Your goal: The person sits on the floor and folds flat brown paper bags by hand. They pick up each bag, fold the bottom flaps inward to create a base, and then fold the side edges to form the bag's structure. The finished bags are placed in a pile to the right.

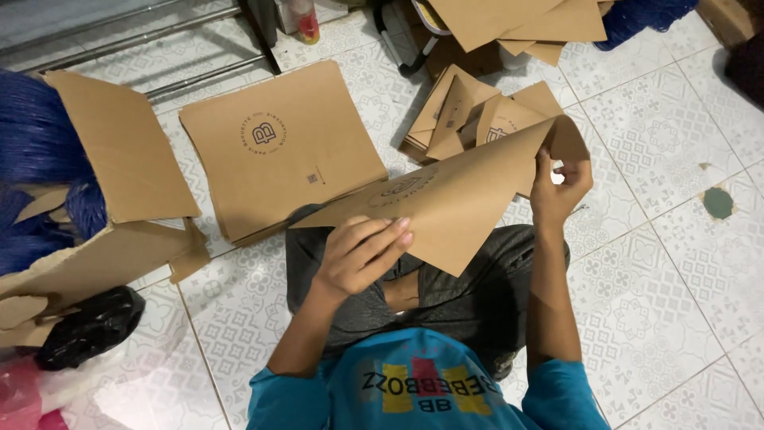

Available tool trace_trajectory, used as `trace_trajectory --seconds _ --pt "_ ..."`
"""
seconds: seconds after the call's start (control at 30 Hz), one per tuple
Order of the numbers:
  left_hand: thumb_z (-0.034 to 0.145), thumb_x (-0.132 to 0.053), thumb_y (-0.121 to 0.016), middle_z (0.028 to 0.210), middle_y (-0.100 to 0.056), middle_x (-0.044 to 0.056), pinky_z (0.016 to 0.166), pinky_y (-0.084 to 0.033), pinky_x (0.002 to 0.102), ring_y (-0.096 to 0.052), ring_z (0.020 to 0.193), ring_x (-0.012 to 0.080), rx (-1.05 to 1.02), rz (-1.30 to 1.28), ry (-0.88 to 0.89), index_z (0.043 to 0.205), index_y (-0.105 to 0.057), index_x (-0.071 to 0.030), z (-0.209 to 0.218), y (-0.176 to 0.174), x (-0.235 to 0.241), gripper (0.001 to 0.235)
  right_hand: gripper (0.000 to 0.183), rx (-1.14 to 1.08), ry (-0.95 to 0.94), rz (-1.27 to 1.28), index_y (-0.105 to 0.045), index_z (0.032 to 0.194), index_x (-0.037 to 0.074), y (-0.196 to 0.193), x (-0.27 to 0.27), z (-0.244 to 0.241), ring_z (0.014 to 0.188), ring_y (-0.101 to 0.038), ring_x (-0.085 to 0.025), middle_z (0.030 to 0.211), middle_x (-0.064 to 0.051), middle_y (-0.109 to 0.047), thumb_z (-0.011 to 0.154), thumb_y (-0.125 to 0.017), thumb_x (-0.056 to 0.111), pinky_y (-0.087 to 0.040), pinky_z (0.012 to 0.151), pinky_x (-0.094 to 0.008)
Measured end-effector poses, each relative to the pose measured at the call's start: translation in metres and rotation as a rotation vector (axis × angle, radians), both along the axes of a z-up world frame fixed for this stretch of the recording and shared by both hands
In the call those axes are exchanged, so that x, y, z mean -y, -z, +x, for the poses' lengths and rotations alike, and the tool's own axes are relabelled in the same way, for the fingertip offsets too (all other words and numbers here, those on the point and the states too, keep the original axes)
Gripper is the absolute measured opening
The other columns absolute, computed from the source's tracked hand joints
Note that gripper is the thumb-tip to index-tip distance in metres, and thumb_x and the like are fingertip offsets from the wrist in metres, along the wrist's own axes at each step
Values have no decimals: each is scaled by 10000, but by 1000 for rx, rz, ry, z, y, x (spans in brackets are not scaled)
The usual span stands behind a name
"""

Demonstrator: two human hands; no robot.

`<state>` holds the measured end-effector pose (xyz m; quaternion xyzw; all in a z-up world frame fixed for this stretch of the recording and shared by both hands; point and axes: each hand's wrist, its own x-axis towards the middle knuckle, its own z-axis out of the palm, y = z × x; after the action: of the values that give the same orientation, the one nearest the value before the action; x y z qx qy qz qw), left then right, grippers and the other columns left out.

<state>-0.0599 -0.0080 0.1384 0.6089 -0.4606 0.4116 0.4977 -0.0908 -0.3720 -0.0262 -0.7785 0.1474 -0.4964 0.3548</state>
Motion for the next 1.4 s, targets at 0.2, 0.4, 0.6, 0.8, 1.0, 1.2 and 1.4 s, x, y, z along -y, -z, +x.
trace_trajectory --seconds 0.2,0.4,0.6,0.8,1.0,1.2,1.4 --pt "776 72 -830 913 -800 177 585 -625 348 -724 682 255 -41 -124 89 868 -831 -56 13 79 2 158 242 8 -23 49 -678 1155 42 -20 -13 -2 905 -649 -168 1005 -67 -697 980 -843 13 -481 710 -312" --pt "892 71 -734 845 -791 157 551 -608 289 -743 665 215 -494 -175 37 1157 -698 83 14 103 -12 268 249 11 -74 169 -651 1248 96 -40 -27 0 899 -682 -178 1036 -43 -716 1041 -786 119 -472 706 -309" --pt "954 10 -682 560 -666 62 410 -423 219 -487 423 92 -666 -143 55 1189 -667 103 9 85 -11 254 246 -17 -87 155 -617 1244 96 -32 -26 3 887 -686 -174 1019 -55 -740 1052 -772 106 -460 689 -294" --pt "997 -24 -640 513 -614 64 402 -364 213 -416 424 55 -753 -185 114 1197 -666 114 14 86 -14 244 234 -23 -120 166 -606 1214 93 -28 -23 3 909 -698 -206 1022 -86 -742 1055 -775 121 -464 685 -308" --pt "1012 -38 -613 472 -551 54 411 -311 206 -376 420 47 -776 -213 133 1204 -663 128 17 83 -14 259 214 -30 -119 186 -606 1191 95 -19 -18 5 925 -692 -186 1027 -76 -747 1054 -769 115 -459 703 -292" --pt "1002 -36 -634 553 -631 87 454 -400 227 -507 468 97 -786 -234 102 1208 -670 116 18 86 -15 259 221 -9 -137 195 -613 1202 79 -14 -14 4 890 -680 -180 1005 -89 -748 1049 -772 92 -468 709 -281" --pt "949 -22 -717 598 -645 81 519 -458 238 -549 544 98 -817 -359 85 1201 -679 76 19 124 -32 273 417 -9 -379 263 -518 1336 104 -20 -30 0 1014 -672 -215 1096 -123 -727 1015 -767 196 -506 854 -354"
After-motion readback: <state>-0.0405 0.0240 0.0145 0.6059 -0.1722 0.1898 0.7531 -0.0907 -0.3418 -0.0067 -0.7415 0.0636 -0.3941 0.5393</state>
